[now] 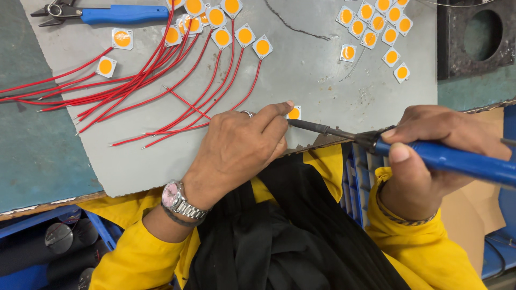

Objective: The person solders red wires to square LED modules using a soldering iron and solder wire. They then strip the ends of a bundle of red wires with pliers and dip the stripped ends into a small container of liquid.

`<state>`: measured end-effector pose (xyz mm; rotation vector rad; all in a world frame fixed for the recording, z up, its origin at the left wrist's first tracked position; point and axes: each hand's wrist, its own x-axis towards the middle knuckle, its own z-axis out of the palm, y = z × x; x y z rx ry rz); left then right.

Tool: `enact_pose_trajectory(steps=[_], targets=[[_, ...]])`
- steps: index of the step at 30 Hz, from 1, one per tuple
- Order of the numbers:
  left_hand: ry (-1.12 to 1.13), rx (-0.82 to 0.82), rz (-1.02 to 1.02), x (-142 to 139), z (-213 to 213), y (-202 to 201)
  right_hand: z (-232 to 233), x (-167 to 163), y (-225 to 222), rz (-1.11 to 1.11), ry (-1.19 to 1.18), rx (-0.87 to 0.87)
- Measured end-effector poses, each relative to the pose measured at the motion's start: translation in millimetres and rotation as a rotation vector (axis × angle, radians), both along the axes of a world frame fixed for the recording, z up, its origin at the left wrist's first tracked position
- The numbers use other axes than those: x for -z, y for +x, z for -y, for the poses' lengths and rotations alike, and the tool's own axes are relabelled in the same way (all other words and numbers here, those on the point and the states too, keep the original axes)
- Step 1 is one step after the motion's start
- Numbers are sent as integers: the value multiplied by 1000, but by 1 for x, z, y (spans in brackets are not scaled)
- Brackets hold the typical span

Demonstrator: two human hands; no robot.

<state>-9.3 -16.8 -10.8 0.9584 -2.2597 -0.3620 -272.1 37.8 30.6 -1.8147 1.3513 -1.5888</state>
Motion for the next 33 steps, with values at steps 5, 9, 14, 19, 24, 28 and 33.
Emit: enact_pose_trajectory(steps=[5, 9, 14, 19, 24, 28, 33], targets=[[7, -4, 13, -2, -1, -1, 3, -9, 5, -23, -20, 8], [-5, 0, -2, -1, -1, 0, 7, -13, 7, -27, -26, 9], [7, 0, 11, 0, -1, -1, 6, -16, 12, 11, 5, -17], [15, 1, 10, 1, 0, -1, 7, -15, 19, 20, 2, 11], [25, -12, 0, 1, -1, -3, 10, -22, 25, -75, 13, -12], [36, -16, 5, 1, -2, -4, 11, -31, 25, -162, 3, -99], [31, -7, -8, -1, -3, -4, 14, -32, 19, -101, -25, -130]])
